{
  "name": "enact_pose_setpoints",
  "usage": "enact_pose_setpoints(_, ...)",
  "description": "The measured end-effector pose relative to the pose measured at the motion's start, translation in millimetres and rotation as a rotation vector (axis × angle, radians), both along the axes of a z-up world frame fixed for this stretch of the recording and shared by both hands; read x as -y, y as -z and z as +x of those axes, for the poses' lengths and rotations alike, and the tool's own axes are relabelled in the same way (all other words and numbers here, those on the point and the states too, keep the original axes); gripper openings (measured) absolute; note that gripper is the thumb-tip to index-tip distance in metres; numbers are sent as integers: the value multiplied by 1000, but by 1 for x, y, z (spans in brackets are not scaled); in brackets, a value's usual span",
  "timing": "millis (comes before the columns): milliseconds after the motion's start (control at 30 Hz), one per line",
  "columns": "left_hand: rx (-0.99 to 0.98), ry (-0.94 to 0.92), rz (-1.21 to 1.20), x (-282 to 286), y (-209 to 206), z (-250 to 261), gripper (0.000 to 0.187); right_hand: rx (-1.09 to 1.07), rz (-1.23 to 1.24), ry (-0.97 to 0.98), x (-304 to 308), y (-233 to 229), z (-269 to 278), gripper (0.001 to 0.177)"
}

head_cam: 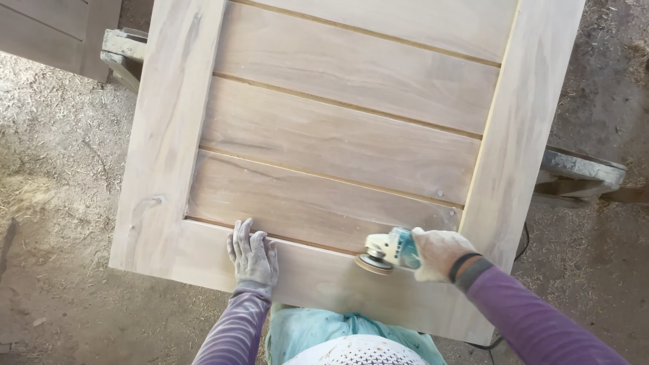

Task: Sanding the surface and grooves of a wooden door using a power sander.

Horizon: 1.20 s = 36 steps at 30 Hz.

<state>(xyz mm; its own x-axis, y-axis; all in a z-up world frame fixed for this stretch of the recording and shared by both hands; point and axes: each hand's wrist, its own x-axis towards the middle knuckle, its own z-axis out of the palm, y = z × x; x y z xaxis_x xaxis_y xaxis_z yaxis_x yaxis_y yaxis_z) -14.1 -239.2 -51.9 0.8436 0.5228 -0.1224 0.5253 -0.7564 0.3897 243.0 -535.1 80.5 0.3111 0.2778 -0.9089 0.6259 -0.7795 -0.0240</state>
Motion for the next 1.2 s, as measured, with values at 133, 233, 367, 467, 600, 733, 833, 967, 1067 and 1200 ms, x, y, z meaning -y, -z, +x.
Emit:
enact_pose_setpoints(133, 123, -31, 6, -13, 6, -8, 30, 22, 157, 9, -49, 2, -8, 60)
enact_pose_setpoints(233, 139, -78, 39, -36, 7, -17, 32, 6, 209, 19, -86, 5, -13, 58)
enact_pose_setpoints(367, 110, -122, 84, -79, 2, -34, 36, -30, 246, 11, -140, 13, -19, 57)
enact_pose_setpoints(467, 71, -128, 92, -104, -4, -45, 37, -54, 285, -11, -178, 23, -23, 58)
enact_pose_setpoints(600, 41, -120, 95, -117, -10, -49, 37, -78, 310, -35, -196, 27, -22, 58)
enact_pose_setpoints(733, 20, -65, 91, -107, -10, -44, 38, -80, 253, -51, -171, 17, -15, 62)
enact_pose_setpoints(833, 27, -22, 66, -86, -2, -38, 38, -55, 202, -44, -128, 7, -6, 63)
enact_pose_setpoints(967, 34, 50, 15, -49, -1, -18, 39, -21, 138, -19, -49, 2, 7, 64)
enact_pose_setpoints(1067, 30, 78, -21, -22, -5, -6, 39, -43, 20, -34, 15, 16, 14, 67)
enact_pose_setpoints(1200, 1, 107, -13, -7, -3, 1, 37, -54, -99, -38, 50, -1, 24, 65)
